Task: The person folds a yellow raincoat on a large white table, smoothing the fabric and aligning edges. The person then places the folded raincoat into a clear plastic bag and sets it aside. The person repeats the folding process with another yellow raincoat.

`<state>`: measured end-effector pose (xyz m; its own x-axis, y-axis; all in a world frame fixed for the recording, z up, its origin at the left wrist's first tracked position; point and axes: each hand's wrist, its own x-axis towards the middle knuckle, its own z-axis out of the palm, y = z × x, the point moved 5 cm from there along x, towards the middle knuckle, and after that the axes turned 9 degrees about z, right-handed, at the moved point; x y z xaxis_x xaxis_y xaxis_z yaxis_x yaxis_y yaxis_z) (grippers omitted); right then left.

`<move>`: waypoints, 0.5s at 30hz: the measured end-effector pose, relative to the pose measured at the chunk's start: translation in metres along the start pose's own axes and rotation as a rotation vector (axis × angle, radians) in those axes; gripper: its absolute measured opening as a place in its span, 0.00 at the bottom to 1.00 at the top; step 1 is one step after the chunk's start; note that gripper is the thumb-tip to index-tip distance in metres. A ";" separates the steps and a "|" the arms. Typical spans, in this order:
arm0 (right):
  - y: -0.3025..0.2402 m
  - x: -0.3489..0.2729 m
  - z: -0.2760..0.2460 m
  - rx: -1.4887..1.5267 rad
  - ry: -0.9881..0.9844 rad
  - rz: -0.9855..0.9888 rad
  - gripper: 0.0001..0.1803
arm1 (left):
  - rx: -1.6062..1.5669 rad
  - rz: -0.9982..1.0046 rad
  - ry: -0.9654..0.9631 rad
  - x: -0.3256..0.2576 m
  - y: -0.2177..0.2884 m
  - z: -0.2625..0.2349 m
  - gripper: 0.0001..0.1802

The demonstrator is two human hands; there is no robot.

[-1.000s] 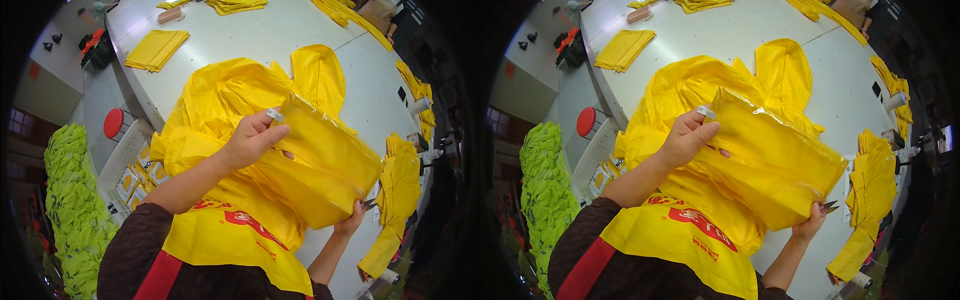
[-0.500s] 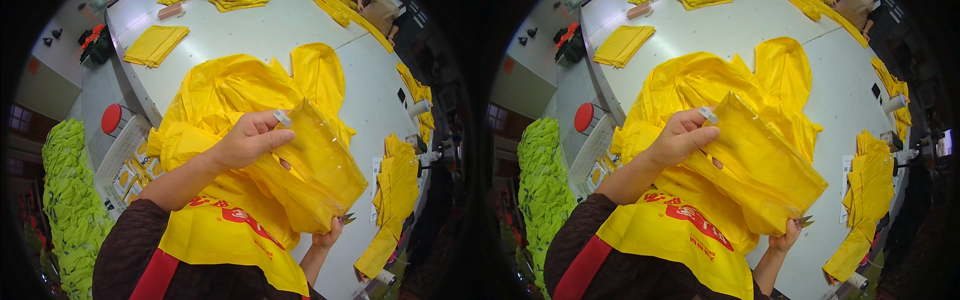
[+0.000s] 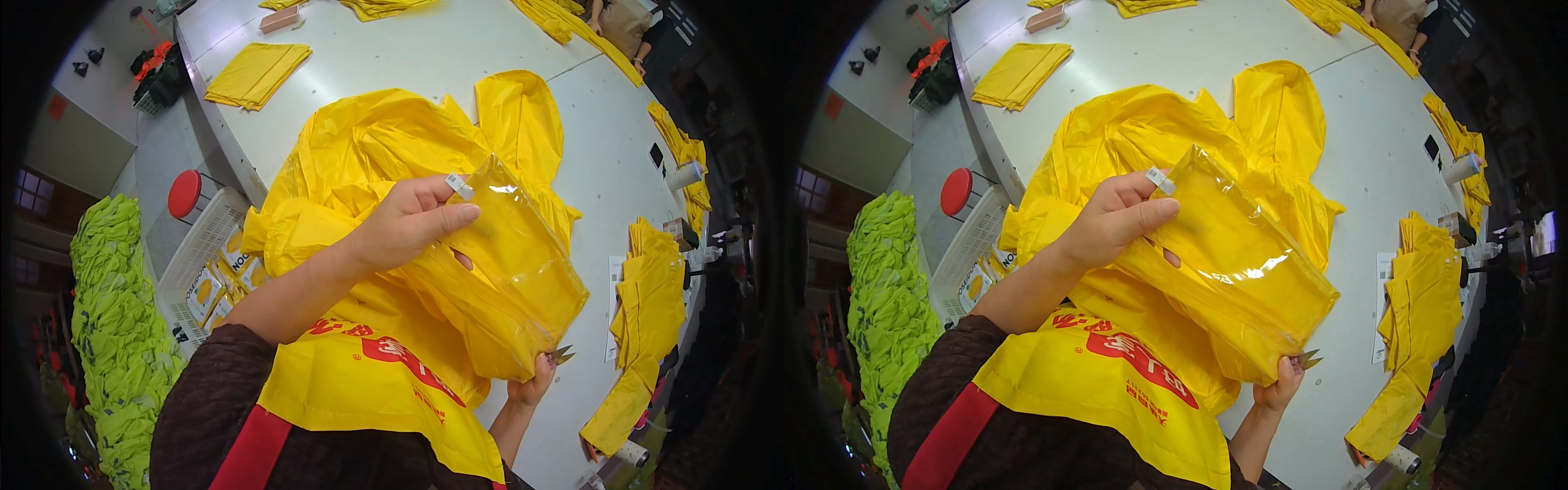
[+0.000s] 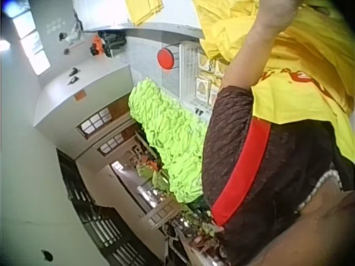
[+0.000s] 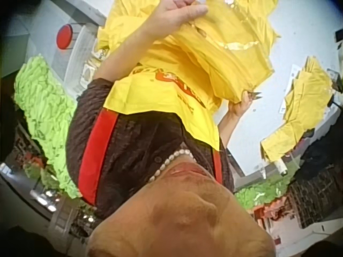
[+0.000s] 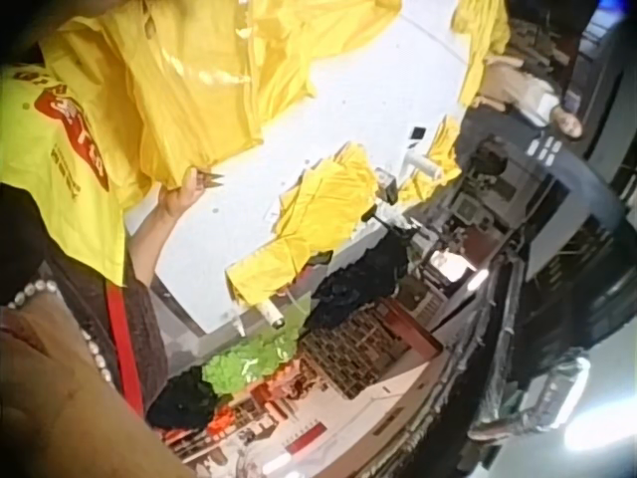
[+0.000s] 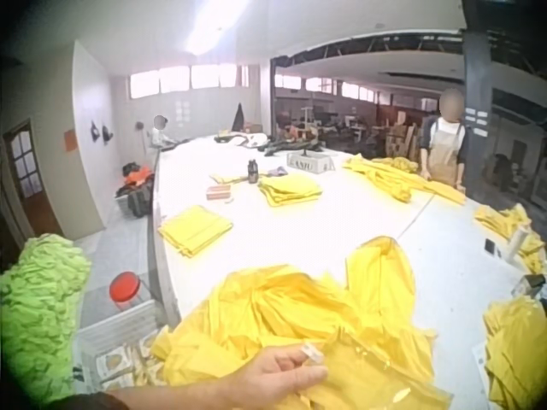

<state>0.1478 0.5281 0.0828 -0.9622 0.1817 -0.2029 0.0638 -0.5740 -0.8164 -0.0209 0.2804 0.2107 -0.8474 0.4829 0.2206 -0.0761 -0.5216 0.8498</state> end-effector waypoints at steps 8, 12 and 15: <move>-0.011 0.009 -0.032 -0.084 0.125 0.136 0.21 | 0.173 -0.072 0.109 0.009 -0.016 -0.013 0.17; -0.106 0.051 -0.087 -0.320 0.328 -0.046 0.05 | 0.470 -0.154 0.119 0.013 -0.030 -0.011 0.24; -0.240 0.061 -0.110 -0.804 0.498 -0.346 0.09 | 0.507 -0.210 0.126 0.006 -0.047 -0.020 0.22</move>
<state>0.1028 0.7649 0.2065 -0.7530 0.6552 0.0616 0.1388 0.2495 -0.9584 -0.0334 0.2939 0.1621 -0.8997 0.4364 -0.0108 -0.0144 -0.0049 0.9999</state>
